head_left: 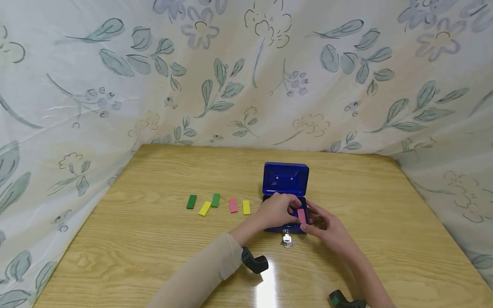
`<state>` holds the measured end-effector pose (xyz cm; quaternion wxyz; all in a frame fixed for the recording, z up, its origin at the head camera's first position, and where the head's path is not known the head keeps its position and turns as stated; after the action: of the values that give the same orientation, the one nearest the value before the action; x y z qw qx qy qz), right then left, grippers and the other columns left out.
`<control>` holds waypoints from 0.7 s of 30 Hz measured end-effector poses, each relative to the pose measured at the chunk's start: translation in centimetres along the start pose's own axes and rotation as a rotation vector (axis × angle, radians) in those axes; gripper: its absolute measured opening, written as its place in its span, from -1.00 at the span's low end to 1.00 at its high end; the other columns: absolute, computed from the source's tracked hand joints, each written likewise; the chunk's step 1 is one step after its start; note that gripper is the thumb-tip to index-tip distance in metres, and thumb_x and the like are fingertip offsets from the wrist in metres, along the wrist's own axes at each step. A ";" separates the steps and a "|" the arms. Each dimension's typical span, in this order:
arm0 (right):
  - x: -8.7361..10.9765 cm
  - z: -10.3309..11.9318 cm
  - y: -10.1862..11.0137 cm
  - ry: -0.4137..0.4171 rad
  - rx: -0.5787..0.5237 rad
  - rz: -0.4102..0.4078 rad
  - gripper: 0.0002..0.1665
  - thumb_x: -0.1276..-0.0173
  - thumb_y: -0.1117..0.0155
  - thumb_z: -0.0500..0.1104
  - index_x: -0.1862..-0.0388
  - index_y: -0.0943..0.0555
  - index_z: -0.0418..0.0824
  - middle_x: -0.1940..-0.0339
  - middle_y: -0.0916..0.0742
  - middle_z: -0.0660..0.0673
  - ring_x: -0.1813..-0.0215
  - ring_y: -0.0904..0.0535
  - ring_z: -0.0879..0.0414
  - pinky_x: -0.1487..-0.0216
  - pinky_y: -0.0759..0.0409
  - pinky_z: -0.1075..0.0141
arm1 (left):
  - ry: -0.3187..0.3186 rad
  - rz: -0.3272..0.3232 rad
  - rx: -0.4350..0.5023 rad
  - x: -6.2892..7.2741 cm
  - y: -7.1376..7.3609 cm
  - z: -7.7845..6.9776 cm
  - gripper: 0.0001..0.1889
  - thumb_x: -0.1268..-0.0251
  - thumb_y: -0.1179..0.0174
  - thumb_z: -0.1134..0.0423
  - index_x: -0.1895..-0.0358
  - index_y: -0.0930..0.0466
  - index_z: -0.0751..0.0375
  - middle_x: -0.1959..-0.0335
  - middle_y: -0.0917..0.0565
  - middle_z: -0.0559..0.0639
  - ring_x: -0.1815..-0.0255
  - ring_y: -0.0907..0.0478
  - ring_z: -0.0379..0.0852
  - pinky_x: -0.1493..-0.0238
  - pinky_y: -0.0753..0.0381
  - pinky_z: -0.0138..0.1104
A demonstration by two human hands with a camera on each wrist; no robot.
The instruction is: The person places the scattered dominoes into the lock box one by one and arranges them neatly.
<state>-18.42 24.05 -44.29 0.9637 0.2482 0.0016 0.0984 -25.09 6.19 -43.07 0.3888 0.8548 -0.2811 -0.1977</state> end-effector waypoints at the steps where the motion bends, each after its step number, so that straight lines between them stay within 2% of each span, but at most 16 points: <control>1: 0.0 0.0 0.0 0.001 -0.002 0.000 -0.12 -0.33 -0.40 -0.04 -0.55 -0.24 -0.06 -0.35 -0.47 -0.30 -0.07 -0.53 -0.11 0.03 -0.54 0.16 | 0.004 0.001 -0.003 0.0 0.0 0.0 -0.61 -0.12 -0.48 0.18 -0.03 -0.67 0.15 0.14 -0.73 -0.13 0.30 -0.58 -0.41 0.27 -0.50 -0.59; 4: 0.0 -0.1 0.0 0.006 -0.006 0.004 -0.12 -0.33 -0.40 -0.04 -0.55 -0.24 -0.07 -0.35 -0.47 -0.31 -0.06 -0.53 -0.11 0.05 -0.56 0.18 | 0.017 0.001 -0.025 0.0 -0.1 0.0 -0.62 -0.15 -0.46 0.16 -0.04 -0.67 0.12 0.14 -0.72 -0.17 0.30 -0.56 -0.43 0.24 -0.52 -0.55; 8: -0.1 -0.2 0.0 0.010 -0.004 0.001 -0.12 -0.32 -0.41 -0.04 -0.55 -0.24 -0.07 -0.35 -0.47 -0.31 -0.06 -0.54 -0.10 0.05 -0.56 0.17 | 0.015 -0.008 -0.060 0.1 -0.2 0.1 -0.62 -0.18 -0.44 0.14 -0.07 -0.66 0.08 0.13 -0.72 -0.20 0.29 -0.55 -0.45 -0.07 -0.46 -0.38; 11: -0.2 -0.2 0.0 0.011 0.010 -0.004 -0.12 -0.33 -0.40 -0.03 -0.55 -0.23 -0.07 -0.34 -0.48 -0.31 -0.08 -0.55 -0.11 0.00 -0.56 0.13 | 0.008 -0.014 -0.072 0.1 -0.2 0.2 -0.61 -0.19 -0.44 0.14 -0.08 -0.65 0.07 0.12 -0.72 -0.21 0.30 -0.54 -0.47 -0.14 -0.42 -0.31; 17: -0.2 0.0 0.0 0.007 0.024 -0.003 -0.11 -0.34 -0.38 0.00 -0.56 -0.21 -0.08 -0.36 -0.46 -0.32 -0.14 -0.53 -0.14 -0.11 -0.52 0.02 | 0.009 -0.016 -0.061 0.2 -0.1 0.1 -0.60 -0.18 -0.44 0.14 -0.09 -0.65 0.08 0.10 -0.72 -0.19 0.31 -0.54 -0.47 0.11 -0.51 -0.48; 21: -0.2 0.0 0.1 0.010 0.009 -0.001 -0.11 -0.34 -0.39 -0.02 -0.56 -0.22 -0.08 -0.35 -0.47 -0.33 -0.13 -0.54 -0.14 -0.08 -0.55 0.08 | 0.000 -0.013 -0.043 0.1 -0.1 0.2 -0.59 -0.17 -0.45 0.14 -0.09 -0.65 0.09 0.08 -0.71 -0.18 0.31 -0.54 -0.48 0.27 -0.50 -0.58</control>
<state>-18.58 24.04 -44.24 0.9627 0.2517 0.0071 0.0991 -25.09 6.12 -43.31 0.4057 0.8481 -0.2711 -0.2063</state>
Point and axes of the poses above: each hand's wrist, its own x-axis away from the middle knuckle, its own y-axis out of the back of the hand, z = x × y, the point moved 2 cm from there along -x, towards the middle knuckle
